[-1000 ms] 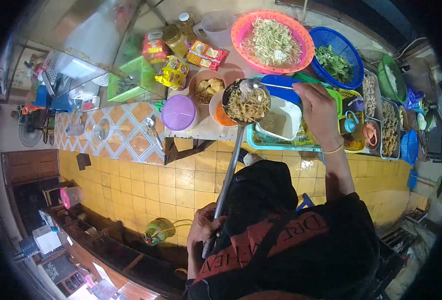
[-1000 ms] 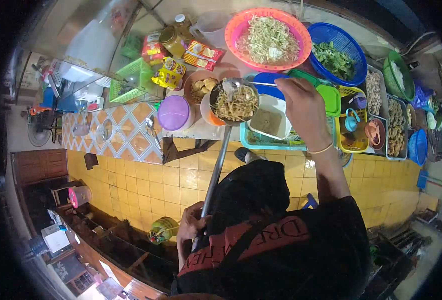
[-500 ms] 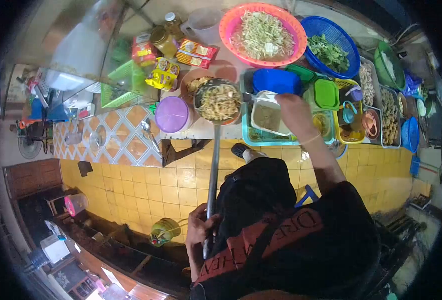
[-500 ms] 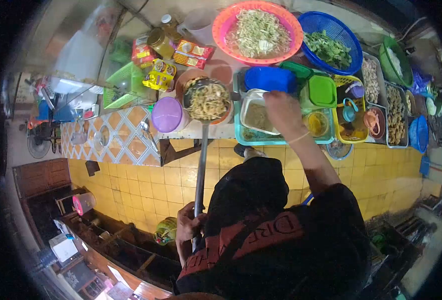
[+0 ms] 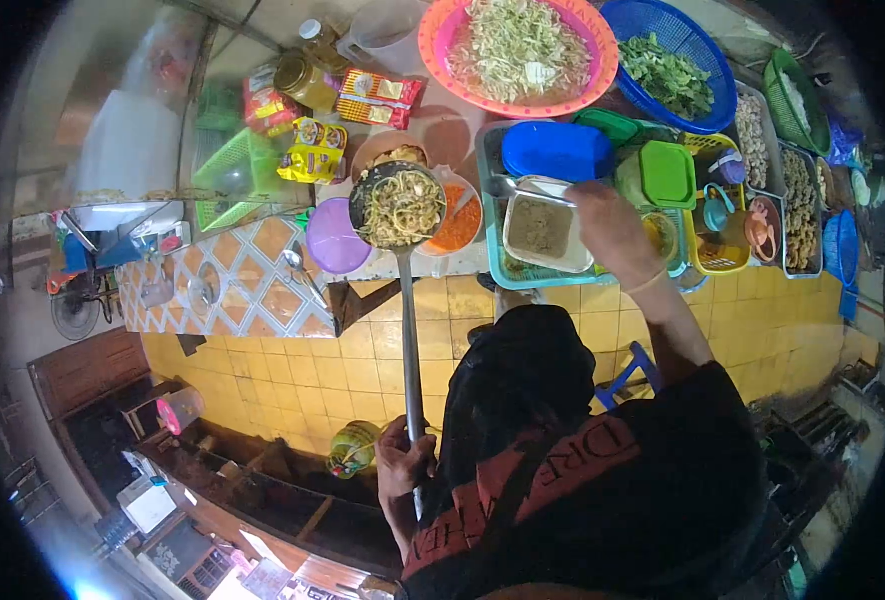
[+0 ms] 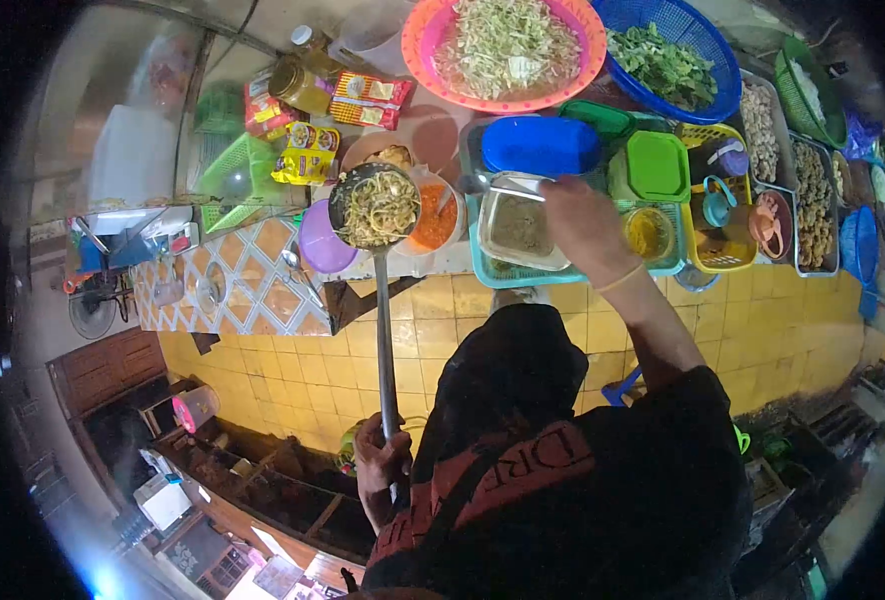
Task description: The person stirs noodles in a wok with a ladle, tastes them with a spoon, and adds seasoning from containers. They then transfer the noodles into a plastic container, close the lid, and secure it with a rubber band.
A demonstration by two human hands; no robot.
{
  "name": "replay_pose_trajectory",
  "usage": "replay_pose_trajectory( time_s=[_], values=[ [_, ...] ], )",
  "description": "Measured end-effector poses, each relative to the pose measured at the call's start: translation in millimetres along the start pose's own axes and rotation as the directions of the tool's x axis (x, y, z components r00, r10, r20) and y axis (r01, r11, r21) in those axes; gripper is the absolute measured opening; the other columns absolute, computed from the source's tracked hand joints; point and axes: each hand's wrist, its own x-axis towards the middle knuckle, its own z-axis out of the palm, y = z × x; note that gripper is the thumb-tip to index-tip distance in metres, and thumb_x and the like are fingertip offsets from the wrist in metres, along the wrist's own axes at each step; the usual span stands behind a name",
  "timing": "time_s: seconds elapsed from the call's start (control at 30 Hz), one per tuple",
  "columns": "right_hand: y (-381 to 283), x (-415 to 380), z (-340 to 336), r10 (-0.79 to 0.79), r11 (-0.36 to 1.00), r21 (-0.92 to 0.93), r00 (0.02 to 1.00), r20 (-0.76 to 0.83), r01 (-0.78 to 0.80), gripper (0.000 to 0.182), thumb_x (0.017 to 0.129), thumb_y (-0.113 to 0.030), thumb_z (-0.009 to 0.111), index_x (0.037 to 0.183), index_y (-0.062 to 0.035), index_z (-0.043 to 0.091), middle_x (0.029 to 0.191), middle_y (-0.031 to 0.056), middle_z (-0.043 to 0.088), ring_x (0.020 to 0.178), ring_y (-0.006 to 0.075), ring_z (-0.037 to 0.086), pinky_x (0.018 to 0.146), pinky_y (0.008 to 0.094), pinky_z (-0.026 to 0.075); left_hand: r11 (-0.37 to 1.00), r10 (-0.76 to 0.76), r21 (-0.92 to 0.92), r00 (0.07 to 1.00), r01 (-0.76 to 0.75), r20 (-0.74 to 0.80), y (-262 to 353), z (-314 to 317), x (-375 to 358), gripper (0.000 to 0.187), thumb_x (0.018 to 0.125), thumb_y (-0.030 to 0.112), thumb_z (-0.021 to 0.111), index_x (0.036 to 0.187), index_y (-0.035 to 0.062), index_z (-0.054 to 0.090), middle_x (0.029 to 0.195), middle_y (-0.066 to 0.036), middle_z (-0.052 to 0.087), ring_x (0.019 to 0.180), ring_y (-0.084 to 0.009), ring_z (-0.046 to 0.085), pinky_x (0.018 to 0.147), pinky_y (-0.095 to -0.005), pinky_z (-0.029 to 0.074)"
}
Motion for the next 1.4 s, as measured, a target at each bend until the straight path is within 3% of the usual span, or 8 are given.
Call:
replay_pose_trajectory(
  time_s=[0.03, 0.13, 0.3, 0.63, 0.7, 1.13, 1.23, 1.4],
  values=[
    [4, -5, -10, -0.088, 0.996, -0.024, 0.987, -0.134, 0.085, 0.025, 0.072, 0.002, 0.047, 0.091, -0.0037, 0.061, 0.092, 0.017, 0.06, 0.09, 0.0341, 0.058, 0.077, 0.0419, 0.049, 0.999, -0.023, 0.046, 0.999, 0.024, -0.035, 2, 1, 0, 0.026, 0.076, 0.01, 0.064, 0.095, -0.0041, 0.053, 0.057, -0.004, 0.051, 0.041, -0.0104, 0.047, 0.038, -0.0237, 0.037],
    [7, -17, -36, -0.08, 0.993, -0.092, 0.988, -0.13, 0.068, 0.015, 0.075, -0.007, 0.051, 0.087, -0.0042, 0.059, 0.088, 0.0133, 0.061, 0.083, 0.029, 0.061, 0.069, 0.0382, 0.052, 0.996, -0.041, 0.076, 0.998, 0.044, -0.039, -1, 1, -1, 0.03, 0.075, 0.014, 0.066, 0.095, -0.0039, 0.053, 0.057, -0.003, 0.051, 0.041, -0.0099, 0.047, 0.038, -0.0234, 0.036],
    [-14, -7, -9, -0.044, 0.941, -0.324, 0.983, 0.178, 0.101, 0.012, 0.074, -0.013, 0.054, 0.072, -0.0059, 0.064, 0.08, 0.0122, 0.062, 0.08, 0.0254, 0.063, 0.065, 0.0365, 0.052, 0.991, -0.018, 0.135, 1.0, 0.021, -0.024, 7, 8, 6, 0.028, 0.075, 0.012, 0.065, 0.095, -0.0037, 0.053, 0.061, -0.005, 0.056, 0.043, -0.0093, 0.048, 0.039, -0.0233, 0.035],
    [-9, 11, 65, -0.054, 0.914, -0.392, 0.988, 0.143, 0.107, 0.013, 0.073, -0.012, 0.056, 0.075, -0.0057, 0.068, 0.081, 0.0136, 0.065, 0.081, 0.0262, 0.064, 0.067, 0.0368, 0.053, 0.989, 0.007, 0.146, 0.999, -0.013, 0.041, 11, 8, 11, 0.022, 0.079, 0.007, 0.062, 0.096, -0.0028, 0.052, 0.062, -0.006, 0.056, 0.043, -0.0098, 0.048, 0.039, -0.0236, 0.036],
    [-8, 7, 53, -0.049, 0.955, -0.269, 0.963, 0.266, 0.122, 0.014, 0.073, -0.012, 0.056, 0.075, -0.0043, 0.067, 0.078, 0.0146, 0.065, 0.08, 0.0261, 0.065, 0.067, 0.037, 0.054, 0.992, -0.013, 0.126, 0.999, 0.008, 0.033, 10, 9, 13, 0.022, 0.079, 0.007, 0.062, 0.096, -0.0027, 0.052, 0.062, -0.006, 0.056, 0.042, -0.0101, 0.048, 0.039, -0.0236, 0.035],
    [2, -11, -5, 0.033, 0.987, -0.162, 0.958, 0.283, 0.014, 0.012, 0.071, -0.003, 0.055, 0.08, -0.0039, 0.063, 0.081, 0.0158, 0.063, 0.077, 0.0343, 0.062, 0.066, 0.042, 0.051, 0.985, 0.029, 0.167, 0.995, -0.044, 0.091, 2, -1, 22, 0.024, 0.078, 0.012, 0.064, 0.094, -0.0033, 0.053, 0.056, -0.004, 0.052, 0.041, -0.0096, 0.046, 0.039, -0.024, 0.035],
    [19, -21, -9, -0.068, 0.988, 0.14, 0.998, 0.007, 0.067, 0.016, 0.069, 0.003, 0.055, 0.08, -0.0051, 0.062, 0.079, 0.0148, 0.063, 0.075, 0.0356, 0.06, 0.068, 0.0433, 0.046, 0.988, 0.024, 0.151, 0.993, -0.041, 0.113, -5, -7, 25, 0.024, 0.078, 0.012, 0.064, 0.094, -0.0028, 0.054, 0.056, -0.004, 0.053, 0.041, -0.0093, 0.046, 0.039, -0.024, 0.035],
    [13, -21, -46, -0.084, 0.982, 0.17, 0.996, 0.028, 0.078, 0.013, 0.073, 0.002, 0.054, 0.083, -0.003, 0.062, 0.078, 0.018, 0.061, 0.075, 0.0355, 0.059, 0.067, 0.0424, 0.045, 0.992, 0.035, 0.118, 0.988, -0.053, 0.15, 3, -2, 20, 0.024, 0.079, 0.013, 0.064, 0.095, -0.0029, 0.056, 0.058, -0.004, 0.054, 0.041, -0.0093, 0.046, 0.039, -0.0242, 0.034]
  ],
)
